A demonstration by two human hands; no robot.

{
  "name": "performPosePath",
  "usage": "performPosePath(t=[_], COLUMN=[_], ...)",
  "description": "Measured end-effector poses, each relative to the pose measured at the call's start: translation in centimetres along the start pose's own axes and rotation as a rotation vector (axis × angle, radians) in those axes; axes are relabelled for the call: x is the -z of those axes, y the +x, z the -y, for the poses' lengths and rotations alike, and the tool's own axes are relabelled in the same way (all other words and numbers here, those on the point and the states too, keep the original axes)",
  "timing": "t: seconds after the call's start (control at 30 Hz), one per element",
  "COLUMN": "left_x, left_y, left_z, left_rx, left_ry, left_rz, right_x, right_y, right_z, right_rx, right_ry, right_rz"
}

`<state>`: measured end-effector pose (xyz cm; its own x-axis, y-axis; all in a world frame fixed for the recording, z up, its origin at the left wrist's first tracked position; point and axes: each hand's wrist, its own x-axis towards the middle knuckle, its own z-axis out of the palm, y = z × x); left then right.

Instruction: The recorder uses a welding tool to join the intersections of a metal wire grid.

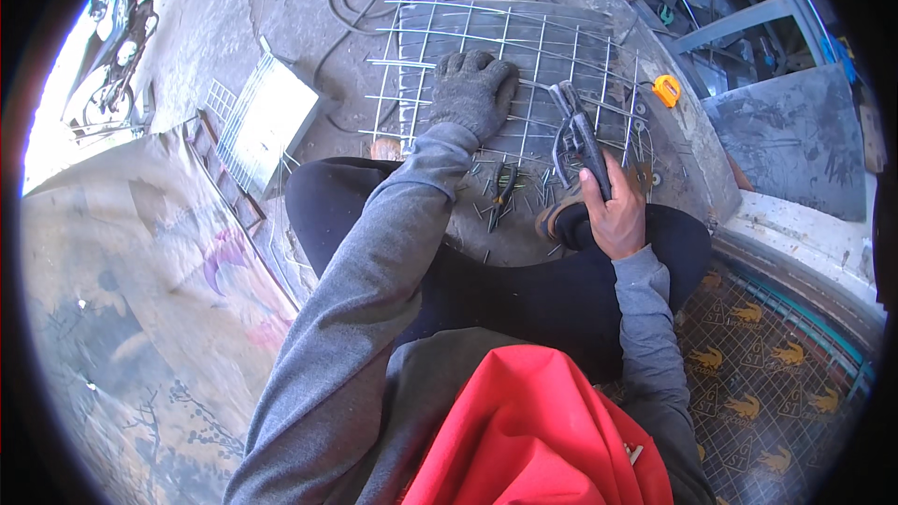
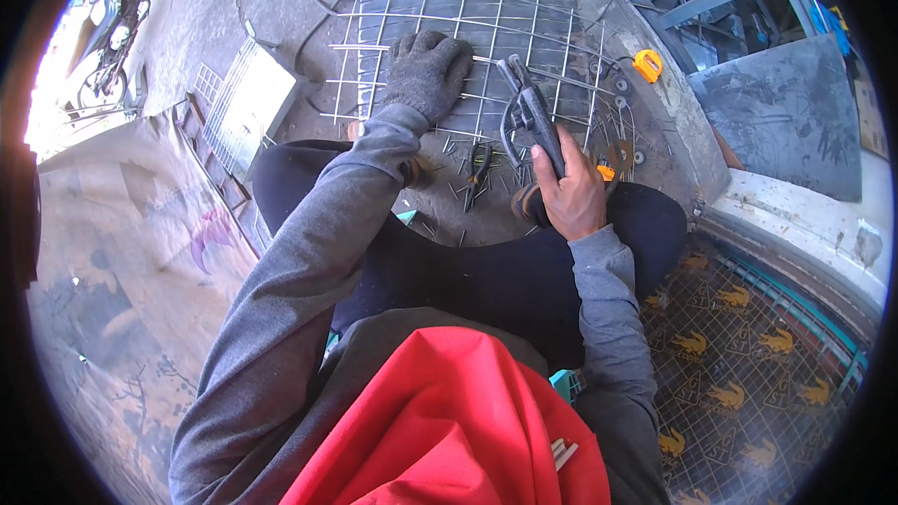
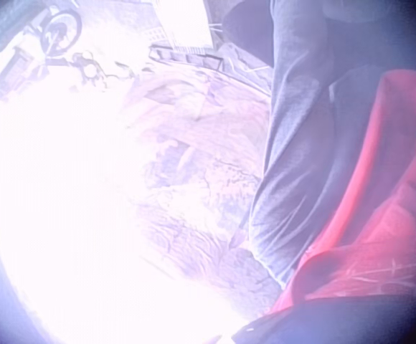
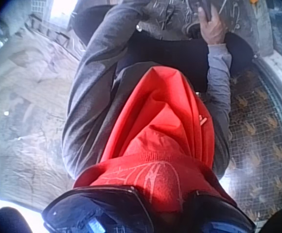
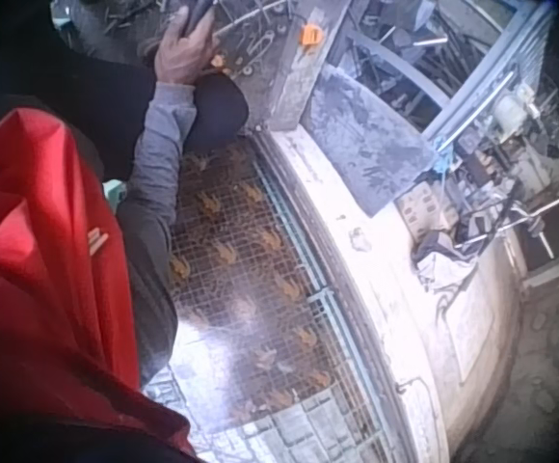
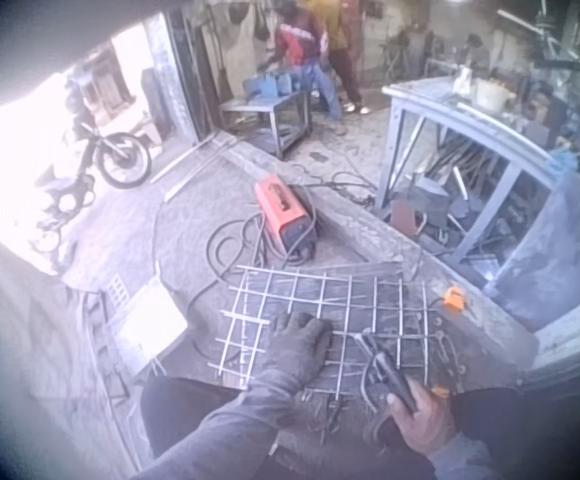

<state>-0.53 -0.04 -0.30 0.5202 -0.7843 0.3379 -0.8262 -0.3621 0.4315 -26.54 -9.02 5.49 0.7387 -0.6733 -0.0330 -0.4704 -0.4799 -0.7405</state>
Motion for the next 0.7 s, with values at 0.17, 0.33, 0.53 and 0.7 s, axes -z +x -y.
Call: performPosePath(t=[0.17, 0.33, 0.53, 0.7], left_x=[-0.18, -0.28, -0.07, 0.0], left_y=[-0.01, 0.05, -0.12, -0.03], left_z=[0.16, 0.13, 0.22, 0.12], left_rx=[0.004, 0.004, 0.011, 0.011], left_ry=[-0.007, -0.003, -0.006, -0.008], left_rz=[-0.007, -0.008, 0.013, 0.026], right_x=[0.13, 0.16, -0.07, 0.12], right_y=[0.11, 0.13, 0.18, 0.15], right_z=[0.41, 0.28, -0.12, 0.25], right_rx=[-0.013, -0.011, 0.016, 0.052], right_ry=[0.033, 0.018, -0.01, -0.025], right_rz=[0.011, 0.009, -0.005, -0.013])
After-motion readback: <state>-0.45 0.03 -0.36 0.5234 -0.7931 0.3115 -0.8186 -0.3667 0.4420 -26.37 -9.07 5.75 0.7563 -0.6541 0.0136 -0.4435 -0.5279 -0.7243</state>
